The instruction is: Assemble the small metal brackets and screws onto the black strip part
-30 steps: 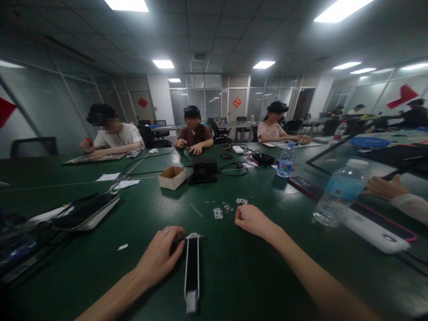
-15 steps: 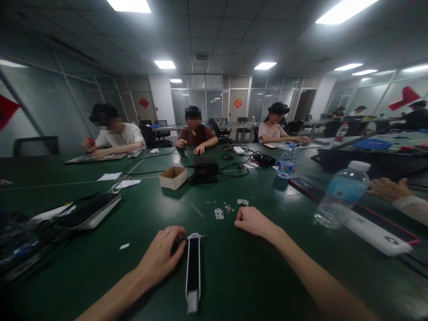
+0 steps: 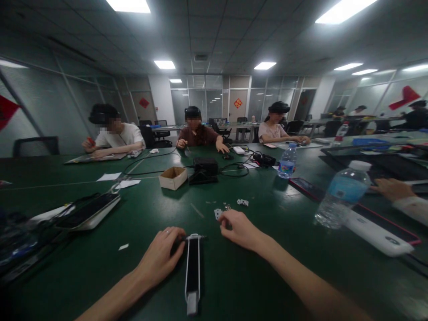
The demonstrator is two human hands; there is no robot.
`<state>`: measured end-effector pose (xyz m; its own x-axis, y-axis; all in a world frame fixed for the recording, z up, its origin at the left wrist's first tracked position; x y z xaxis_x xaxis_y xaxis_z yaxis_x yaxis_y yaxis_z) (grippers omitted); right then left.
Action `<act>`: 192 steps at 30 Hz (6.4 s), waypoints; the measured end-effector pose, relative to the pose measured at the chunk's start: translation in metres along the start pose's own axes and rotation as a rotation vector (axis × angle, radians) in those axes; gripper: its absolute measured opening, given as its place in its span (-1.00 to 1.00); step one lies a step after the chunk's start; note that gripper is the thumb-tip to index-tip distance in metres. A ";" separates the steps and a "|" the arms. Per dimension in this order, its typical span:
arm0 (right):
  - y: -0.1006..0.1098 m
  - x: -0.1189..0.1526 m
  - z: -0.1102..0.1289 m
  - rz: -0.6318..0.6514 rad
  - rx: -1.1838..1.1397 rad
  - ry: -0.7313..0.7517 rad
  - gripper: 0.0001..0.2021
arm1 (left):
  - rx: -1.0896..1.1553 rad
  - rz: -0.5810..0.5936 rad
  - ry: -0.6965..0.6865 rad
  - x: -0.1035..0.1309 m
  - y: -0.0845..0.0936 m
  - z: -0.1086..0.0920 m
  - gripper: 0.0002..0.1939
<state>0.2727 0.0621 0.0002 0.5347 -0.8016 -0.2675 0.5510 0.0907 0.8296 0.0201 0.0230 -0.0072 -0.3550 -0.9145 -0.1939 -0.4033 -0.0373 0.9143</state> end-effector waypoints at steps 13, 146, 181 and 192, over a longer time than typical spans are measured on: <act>-0.026 -0.001 0.022 -0.051 -0.134 0.150 -0.85 | -0.024 -0.022 -0.038 -0.001 -0.001 0.000 -0.83; -0.033 -0.002 0.026 -0.004 0.046 0.220 -0.87 | 0.134 -0.033 0.016 -0.003 0.003 0.011 -0.87; 0.001 -0.010 -0.048 -0.079 0.352 0.033 -0.75 | 0.075 -0.027 -0.129 0.001 0.000 0.011 -0.74; -0.001 -0.012 -0.049 -0.124 0.344 0.007 -0.83 | 0.080 -0.030 -0.105 0.002 0.000 0.011 -0.76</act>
<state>0.2968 0.1007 -0.0208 0.4827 -0.7896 -0.3790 0.3648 -0.2122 0.9066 0.0104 0.0256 -0.0114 -0.4265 -0.8660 -0.2609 -0.4794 -0.0281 0.8771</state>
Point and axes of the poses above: each hand's wrist, its own x-axis away from the middle knuckle, its own y-axis out of the back of the hand, z = x × y, the point moved 1 cm from there along -x, towards the middle knuckle, and after that the axes turned 5 degrees about y, right-handed, at the moved point
